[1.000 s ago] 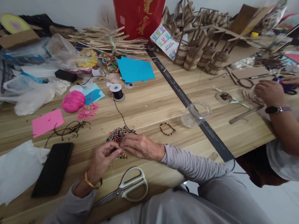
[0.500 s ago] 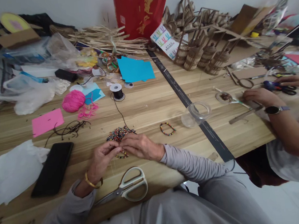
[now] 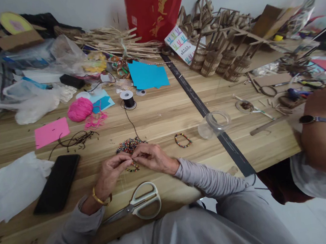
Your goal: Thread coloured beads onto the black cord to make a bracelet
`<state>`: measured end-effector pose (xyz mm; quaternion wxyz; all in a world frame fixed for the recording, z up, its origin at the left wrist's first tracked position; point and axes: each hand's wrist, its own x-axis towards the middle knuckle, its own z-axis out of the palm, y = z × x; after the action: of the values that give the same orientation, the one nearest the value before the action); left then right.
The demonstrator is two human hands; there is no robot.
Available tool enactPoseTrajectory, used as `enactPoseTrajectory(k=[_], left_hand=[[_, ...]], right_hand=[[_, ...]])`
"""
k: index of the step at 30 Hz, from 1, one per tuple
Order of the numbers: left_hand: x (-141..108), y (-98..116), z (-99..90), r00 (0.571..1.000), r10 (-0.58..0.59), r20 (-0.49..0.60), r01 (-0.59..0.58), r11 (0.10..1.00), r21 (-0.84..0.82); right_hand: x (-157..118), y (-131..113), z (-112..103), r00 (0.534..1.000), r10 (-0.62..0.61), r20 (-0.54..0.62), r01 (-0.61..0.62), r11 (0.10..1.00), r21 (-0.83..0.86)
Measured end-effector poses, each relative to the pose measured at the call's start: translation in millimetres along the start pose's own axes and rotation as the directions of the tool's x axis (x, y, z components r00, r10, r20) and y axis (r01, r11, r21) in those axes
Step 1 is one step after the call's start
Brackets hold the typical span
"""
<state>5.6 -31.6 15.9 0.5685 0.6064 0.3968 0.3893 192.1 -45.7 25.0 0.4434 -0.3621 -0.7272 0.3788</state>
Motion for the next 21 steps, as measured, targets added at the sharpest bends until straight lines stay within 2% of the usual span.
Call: enactPoseTrajectory(k=[14,21], left_hand=[[0.8,0.9,0.7,0.999,-0.045,-0.002,0.045,0.998,0.032],[-0.3,-1.1,0.1,0.997,-0.073,-0.041,0.075,0.994,0.073]], right_hand=[[0.0,1.8,-0.1,0.994,0.110,0.016,-0.110,0.993,0.032],[-0.1,-1.5,0.4,0.985,0.169,0.026,-0.171,0.977,0.124]])
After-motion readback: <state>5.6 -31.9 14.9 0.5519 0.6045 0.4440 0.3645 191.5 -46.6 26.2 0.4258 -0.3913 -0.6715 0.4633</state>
